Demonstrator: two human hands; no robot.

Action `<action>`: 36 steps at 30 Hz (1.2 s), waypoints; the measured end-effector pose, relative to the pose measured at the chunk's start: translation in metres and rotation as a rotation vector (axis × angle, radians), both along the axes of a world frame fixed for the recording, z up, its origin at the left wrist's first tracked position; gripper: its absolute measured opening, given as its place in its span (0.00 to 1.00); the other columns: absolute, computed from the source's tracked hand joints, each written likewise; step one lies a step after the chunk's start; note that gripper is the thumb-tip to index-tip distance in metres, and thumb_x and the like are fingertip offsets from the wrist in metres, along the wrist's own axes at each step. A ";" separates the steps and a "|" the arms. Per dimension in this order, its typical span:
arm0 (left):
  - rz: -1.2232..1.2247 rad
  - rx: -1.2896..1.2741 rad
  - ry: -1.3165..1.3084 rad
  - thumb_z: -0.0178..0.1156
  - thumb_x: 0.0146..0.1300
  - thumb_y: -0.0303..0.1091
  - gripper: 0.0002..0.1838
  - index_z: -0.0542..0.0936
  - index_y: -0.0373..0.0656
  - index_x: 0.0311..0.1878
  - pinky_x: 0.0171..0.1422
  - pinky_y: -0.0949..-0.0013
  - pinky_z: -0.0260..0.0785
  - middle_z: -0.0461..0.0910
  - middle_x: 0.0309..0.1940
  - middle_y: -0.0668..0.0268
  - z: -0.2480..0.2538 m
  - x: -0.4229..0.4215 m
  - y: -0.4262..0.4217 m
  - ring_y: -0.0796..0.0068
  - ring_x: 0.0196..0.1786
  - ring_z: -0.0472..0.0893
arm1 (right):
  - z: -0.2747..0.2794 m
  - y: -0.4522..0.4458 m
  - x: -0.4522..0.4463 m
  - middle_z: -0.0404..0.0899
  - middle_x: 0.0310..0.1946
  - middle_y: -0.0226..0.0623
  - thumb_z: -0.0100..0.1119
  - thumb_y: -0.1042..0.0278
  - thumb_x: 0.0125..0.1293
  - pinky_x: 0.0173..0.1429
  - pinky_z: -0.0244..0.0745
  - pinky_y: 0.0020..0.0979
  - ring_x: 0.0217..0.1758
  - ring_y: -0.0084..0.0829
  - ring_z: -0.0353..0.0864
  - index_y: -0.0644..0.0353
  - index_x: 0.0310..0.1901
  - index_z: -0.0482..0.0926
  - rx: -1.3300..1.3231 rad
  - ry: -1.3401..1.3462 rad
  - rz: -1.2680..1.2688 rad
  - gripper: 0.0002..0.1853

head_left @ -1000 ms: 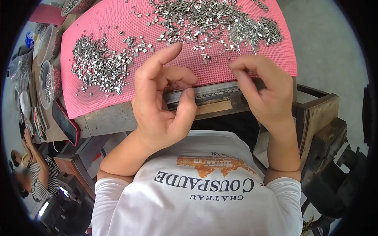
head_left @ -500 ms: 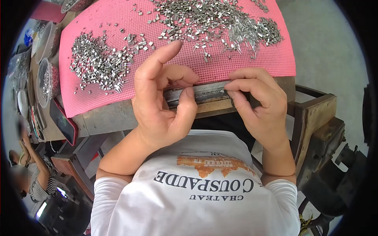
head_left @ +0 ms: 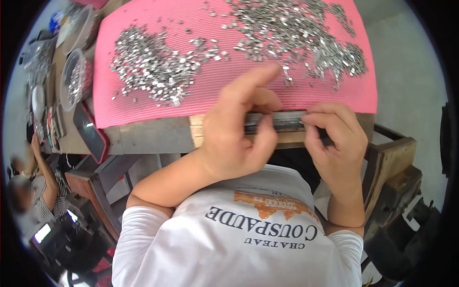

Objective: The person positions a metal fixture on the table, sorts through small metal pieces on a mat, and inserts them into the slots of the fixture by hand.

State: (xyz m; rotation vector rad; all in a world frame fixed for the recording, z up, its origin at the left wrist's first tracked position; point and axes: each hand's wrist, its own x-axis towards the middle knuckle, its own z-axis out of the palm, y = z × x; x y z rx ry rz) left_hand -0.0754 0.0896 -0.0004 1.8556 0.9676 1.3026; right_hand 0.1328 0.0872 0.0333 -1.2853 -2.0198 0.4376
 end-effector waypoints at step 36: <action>0.564 0.116 0.519 0.79 0.51 0.29 0.13 0.91 0.46 0.41 0.46 0.61 0.70 0.84 0.37 0.69 -0.005 -0.109 -0.022 0.65 0.41 0.81 | 0.001 0.074 -0.078 0.87 0.58 0.42 0.62 0.73 0.61 0.70 0.75 0.42 0.63 0.39 0.85 0.65 0.50 0.87 0.204 -0.340 0.707 0.15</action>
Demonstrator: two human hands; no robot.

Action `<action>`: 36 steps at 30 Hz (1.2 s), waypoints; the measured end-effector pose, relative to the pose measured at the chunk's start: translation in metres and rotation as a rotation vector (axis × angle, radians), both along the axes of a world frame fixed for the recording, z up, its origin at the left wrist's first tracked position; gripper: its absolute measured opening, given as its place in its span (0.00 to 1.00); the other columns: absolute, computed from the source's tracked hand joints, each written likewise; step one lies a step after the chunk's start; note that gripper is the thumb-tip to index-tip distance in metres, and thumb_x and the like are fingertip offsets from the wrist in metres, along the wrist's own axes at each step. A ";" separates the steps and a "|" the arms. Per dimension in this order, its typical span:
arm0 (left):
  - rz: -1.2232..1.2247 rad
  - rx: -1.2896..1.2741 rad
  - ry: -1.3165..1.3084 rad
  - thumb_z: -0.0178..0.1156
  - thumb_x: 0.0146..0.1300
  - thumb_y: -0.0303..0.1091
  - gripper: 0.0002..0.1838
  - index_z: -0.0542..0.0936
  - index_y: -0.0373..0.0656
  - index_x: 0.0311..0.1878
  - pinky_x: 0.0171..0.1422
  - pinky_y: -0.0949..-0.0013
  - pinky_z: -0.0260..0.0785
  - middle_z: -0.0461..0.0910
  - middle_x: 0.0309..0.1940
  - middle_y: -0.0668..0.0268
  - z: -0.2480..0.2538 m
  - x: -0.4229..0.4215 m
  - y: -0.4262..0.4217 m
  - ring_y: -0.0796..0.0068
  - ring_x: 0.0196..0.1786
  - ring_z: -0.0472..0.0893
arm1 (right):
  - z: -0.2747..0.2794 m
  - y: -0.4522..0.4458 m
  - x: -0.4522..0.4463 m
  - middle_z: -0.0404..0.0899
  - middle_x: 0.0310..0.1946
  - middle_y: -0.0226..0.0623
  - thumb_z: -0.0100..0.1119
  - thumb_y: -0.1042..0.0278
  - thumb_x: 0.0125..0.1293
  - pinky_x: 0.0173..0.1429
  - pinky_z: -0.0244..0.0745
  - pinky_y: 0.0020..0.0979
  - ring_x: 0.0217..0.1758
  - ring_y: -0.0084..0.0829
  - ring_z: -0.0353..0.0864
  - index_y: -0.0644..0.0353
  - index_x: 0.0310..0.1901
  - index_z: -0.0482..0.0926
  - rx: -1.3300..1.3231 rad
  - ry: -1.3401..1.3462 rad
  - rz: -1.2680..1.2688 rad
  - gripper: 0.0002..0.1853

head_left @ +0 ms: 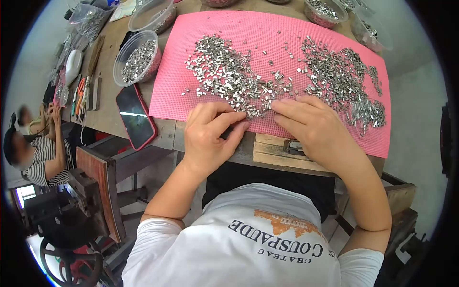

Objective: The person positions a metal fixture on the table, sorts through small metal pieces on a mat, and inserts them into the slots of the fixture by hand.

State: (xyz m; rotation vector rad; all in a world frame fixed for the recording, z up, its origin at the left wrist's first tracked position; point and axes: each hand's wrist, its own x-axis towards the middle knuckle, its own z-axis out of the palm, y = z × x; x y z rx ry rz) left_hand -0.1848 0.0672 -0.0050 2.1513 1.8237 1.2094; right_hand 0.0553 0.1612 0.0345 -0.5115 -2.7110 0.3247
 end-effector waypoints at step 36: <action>-0.115 0.010 -0.144 0.71 0.55 0.17 0.10 0.83 0.40 0.38 0.36 0.67 0.78 0.88 0.37 0.62 0.015 0.022 0.025 0.65 0.33 0.87 | 0.003 -0.032 0.022 0.82 0.28 0.37 0.65 0.83 0.54 0.41 0.73 0.38 0.31 0.40 0.82 0.58 0.38 0.80 -0.192 0.406 -0.528 0.10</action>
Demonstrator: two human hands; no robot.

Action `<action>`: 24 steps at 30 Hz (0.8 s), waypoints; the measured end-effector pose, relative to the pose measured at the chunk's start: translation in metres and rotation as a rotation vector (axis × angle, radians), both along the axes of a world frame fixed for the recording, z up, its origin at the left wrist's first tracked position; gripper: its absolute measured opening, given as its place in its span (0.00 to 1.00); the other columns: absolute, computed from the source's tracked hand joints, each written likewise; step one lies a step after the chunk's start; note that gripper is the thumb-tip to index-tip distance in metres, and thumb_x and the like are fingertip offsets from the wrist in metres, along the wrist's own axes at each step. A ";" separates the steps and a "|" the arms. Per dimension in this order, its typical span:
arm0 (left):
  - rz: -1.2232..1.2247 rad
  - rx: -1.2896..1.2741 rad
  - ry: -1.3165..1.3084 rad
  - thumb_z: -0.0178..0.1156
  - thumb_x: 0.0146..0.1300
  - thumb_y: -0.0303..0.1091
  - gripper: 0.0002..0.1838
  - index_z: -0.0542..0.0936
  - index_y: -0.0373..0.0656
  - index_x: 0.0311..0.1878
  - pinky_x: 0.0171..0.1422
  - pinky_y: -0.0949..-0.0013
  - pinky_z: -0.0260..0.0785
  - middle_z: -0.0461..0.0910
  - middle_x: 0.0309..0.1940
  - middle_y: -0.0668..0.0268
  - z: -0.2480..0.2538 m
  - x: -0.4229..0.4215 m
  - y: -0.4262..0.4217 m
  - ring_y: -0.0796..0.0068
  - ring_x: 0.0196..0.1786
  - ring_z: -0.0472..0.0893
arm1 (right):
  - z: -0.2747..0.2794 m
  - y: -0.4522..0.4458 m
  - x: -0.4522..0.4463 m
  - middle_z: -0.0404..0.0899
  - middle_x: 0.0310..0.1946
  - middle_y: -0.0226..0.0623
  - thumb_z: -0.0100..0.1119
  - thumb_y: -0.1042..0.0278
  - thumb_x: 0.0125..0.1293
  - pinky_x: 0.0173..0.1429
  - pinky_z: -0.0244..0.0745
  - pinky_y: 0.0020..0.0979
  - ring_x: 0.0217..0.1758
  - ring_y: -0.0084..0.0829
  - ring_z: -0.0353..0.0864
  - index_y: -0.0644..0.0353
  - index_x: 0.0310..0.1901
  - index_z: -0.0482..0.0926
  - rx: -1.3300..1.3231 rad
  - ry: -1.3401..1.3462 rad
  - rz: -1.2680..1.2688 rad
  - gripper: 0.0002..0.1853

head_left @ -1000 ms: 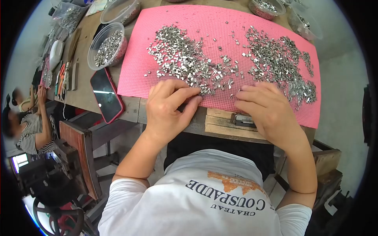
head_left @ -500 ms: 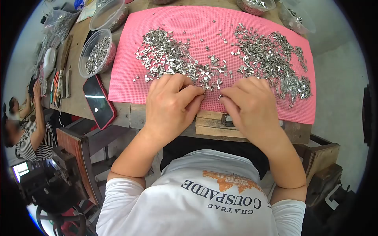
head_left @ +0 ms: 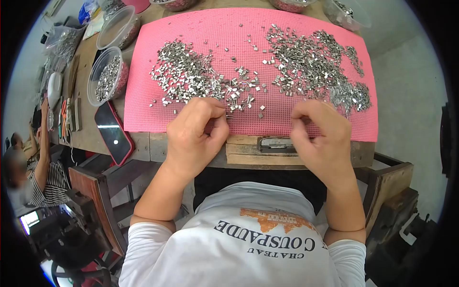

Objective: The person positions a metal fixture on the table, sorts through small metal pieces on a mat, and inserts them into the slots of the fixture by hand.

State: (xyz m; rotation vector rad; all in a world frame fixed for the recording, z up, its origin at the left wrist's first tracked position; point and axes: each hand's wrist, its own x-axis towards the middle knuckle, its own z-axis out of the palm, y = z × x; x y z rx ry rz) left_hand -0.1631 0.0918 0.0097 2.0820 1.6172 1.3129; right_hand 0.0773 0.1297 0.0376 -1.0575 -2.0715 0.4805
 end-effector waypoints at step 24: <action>-0.046 0.074 0.367 0.78 0.54 0.37 0.09 0.86 0.49 0.33 0.41 0.62 0.70 0.81 0.30 0.70 0.003 0.010 0.011 0.65 0.36 0.81 | -0.002 -0.032 0.044 0.85 0.34 0.37 0.65 0.83 0.64 0.44 0.75 0.38 0.37 0.42 0.83 0.61 0.43 0.84 -0.112 0.049 -0.072 0.08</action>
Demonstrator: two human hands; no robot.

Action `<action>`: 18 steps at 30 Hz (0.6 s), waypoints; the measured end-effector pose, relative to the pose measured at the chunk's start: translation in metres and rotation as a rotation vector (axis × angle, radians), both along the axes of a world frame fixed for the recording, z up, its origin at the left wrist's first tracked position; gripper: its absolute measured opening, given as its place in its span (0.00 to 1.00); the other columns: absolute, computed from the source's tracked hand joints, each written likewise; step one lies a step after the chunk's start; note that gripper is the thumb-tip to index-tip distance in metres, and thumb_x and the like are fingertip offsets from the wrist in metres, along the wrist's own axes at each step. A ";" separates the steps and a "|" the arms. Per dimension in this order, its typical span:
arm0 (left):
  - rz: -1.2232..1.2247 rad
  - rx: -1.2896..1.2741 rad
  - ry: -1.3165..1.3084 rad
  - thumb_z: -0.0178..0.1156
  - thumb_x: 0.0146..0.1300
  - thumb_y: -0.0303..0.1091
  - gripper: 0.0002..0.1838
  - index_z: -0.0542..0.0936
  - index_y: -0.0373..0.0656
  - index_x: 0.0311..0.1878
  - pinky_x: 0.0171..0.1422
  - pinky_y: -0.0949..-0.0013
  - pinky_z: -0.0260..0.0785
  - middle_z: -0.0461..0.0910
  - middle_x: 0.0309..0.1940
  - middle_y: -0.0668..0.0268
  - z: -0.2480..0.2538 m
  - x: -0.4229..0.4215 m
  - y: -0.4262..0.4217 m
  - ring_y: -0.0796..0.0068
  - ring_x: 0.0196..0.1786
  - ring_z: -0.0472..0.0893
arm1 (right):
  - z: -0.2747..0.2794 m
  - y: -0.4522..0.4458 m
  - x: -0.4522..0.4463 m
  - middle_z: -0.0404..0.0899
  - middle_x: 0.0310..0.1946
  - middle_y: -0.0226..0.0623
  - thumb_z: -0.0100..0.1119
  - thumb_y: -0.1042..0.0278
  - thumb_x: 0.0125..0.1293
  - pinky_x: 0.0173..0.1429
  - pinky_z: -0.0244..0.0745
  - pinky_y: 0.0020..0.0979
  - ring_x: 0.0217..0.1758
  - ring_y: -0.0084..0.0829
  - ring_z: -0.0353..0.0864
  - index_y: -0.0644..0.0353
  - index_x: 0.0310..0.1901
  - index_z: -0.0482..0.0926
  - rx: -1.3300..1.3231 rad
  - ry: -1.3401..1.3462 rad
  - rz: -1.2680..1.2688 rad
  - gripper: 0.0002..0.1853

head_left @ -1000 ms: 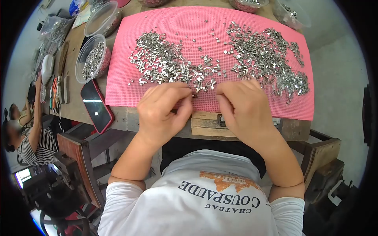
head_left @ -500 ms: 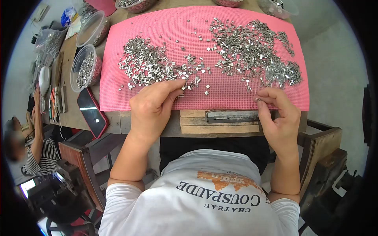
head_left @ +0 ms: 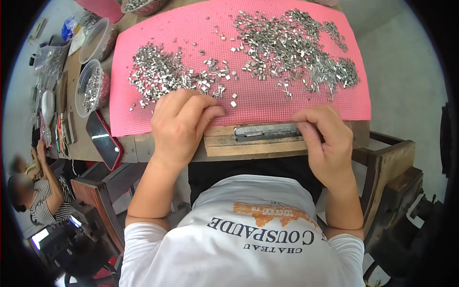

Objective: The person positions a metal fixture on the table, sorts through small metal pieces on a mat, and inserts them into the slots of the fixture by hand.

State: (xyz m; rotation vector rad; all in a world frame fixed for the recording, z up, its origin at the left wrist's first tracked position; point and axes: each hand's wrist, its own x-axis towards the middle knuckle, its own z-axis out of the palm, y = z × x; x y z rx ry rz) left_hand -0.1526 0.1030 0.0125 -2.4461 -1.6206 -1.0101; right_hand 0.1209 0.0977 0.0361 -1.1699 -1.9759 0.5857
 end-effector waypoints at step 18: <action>-0.056 -0.195 -0.012 0.73 0.57 0.27 0.05 0.86 0.47 0.35 0.40 0.60 0.73 0.83 0.32 0.69 0.007 0.010 -0.008 0.62 0.34 0.82 | -0.016 -0.006 -0.013 0.84 0.40 0.33 0.70 0.81 0.59 0.49 0.70 0.39 0.43 0.38 0.82 0.59 0.40 0.83 0.034 -0.019 0.093 0.09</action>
